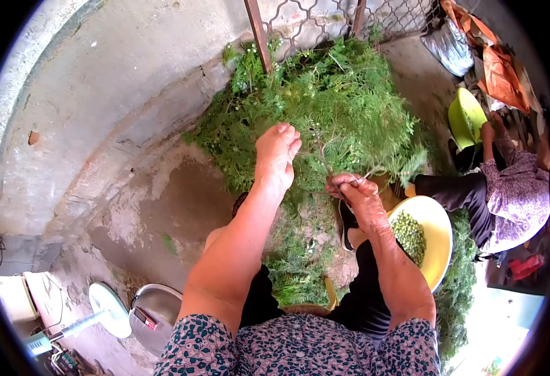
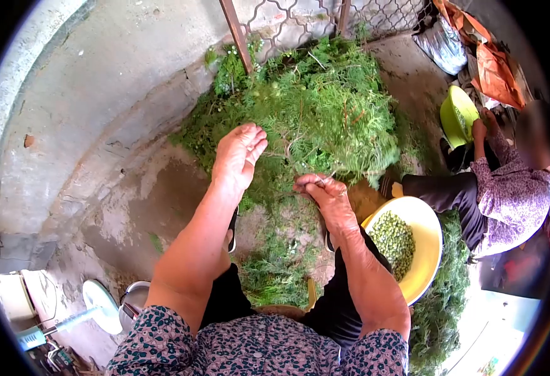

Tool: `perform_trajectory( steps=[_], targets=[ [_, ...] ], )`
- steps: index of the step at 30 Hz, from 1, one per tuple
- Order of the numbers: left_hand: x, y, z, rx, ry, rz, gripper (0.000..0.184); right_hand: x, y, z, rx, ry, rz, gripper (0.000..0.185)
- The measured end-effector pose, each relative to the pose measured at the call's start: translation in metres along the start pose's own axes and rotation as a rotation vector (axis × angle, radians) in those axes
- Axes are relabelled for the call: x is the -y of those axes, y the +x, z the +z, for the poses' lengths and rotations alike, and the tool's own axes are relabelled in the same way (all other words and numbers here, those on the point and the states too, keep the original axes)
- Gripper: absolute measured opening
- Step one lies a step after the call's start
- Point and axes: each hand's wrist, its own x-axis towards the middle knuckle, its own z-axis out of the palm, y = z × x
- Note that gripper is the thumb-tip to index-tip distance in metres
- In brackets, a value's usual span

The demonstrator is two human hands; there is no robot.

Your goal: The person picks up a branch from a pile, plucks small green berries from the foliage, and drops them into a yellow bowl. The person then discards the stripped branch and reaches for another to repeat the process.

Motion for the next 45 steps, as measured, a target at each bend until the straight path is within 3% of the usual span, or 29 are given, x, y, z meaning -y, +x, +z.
perform_trajectory(
  steps=[4, 6, 8, 11, 14, 15, 20, 23, 24, 26, 27, 30, 32, 33, 34, 36, 38, 40, 44, 45],
  targets=[
    [0.0, 0.005, -0.003, -0.015, -0.027, -0.015, 0.021, 0.004, -0.007, 0.004, 0.08, -0.054, -0.094, 0.013],
    [-0.003, 0.011, -0.01, 0.093, -0.015, -0.074, 0.018, 0.002, -0.009, 0.006, 0.134, -0.148, -0.134, 0.013],
    [-0.005, 0.006, -0.003, -0.009, 0.023, -0.11, 0.018, 0.004, -0.011, 0.011, 0.165, -0.143, -0.114, 0.014],
    [-0.011, 0.008, -0.01, 0.158, -0.018, -0.184, 0.02, 0.007, -0.016, 0.012, 0.21, -0.106, -0.081, 0.016],
    [-0.023, -0.006, 0.005, 0.097, -0.035, -0.176, 0.016, 0.011, -0.015, 0.009, 0.192, -0.012, -0.005, 0.016],
    [-0.023, -0.003, 0.0, 0.205, -0.07, -0.139, 0.014, 0.012, -0.014, 0.008, 0.192, -0.01, -0.008, 0.016],
    [-0.01, -0.005, 0.003, 0.162, -0.003, 0.012, 0.014, 0.007, -0.012, 0.006, 0.173, 0.077, 0.028, 0.038],
    [-0.011, -0.012, 0.01, 0.069, 0.219, 0.335, 0.02, -0.006, -0.008, -0.005, 0.136, 0.011, 0.09, 0.07],
    [-0.01, -0.01, 0.009, 0.071, 0.22, 0.334, 0.02, -0.002, -0.009, -0.01, 0.134, 0.013, 0.089, 0.07],
    [-0.006, -0.006, 0.006, 0.108, 0.294, 0.471, 0.024, 0.011, -0.011, -0.015, -0.142, -0.168, -0.007, 0.076],
    [-0.006, -0.005, 0.005, 0.078, 0.389, 0.525, 0.029, 0.019, -0.013, -0.017, -0.169, 0.381, -0.082, 0.071],
    [-0.003, 0.0, -0.002, 0.137, 0.502, 0.603, 0.027, 0.053, -0.014, -0.013, -0.489, 0.087, -0.489, 0.042],
    [-0.005, -0.007, 0.001, 0.123, 0.566, 0.588, 0.032, 0.072, -0.025, -0.012, -0.713, -0.261, -0.745, 0.038],
    [-0.003, -0.007, 0.0, 0.166, 0.572, 0.569, 0.036, 0.082, -0.031, -0.004, -0.784, -0.6, -1.021, 0.034],
    [-0.001, -0.008, 0.0, 0.212, 0.579, 0.549, 0.04, 0.089, -0.039, 0.009, -0.739, -0.678, -1.111, 0.024],
    [-0.001, -0.01, 0.0, 0.225, 0.619, 0.535, 0.042, 0.083, -0.052, 0.037, -0.313, -0.491, -0.977, 0.015],
    [-0.002, -0.012, 0.002, 0.197, 0.686, 0.598, 0.042, 0.064, -0.036, 0.049, 0.043, -0.553, -1.058, 0.01],
    [-0.004, -0.014, 0.002, 0.214, 0.632, 0.559, 0.04, 0.037, -0.027, 0.046, 0.022, -0.611, -0.801, 0.014],
    [-0.007, -0.022, 0.003, 0.208, 0.521, 0.356, 0.034, 0.046, -0.018, 0.04, -0.306, -0.07, -0.317, 0.015],
    [-0.006, -0.024, 0.004, 0.192, 0.499, 0.293, 0.032, 0.048, -0.012, 0.038, -0.333, 0.081, -0.295, 0.018]
  ],
)
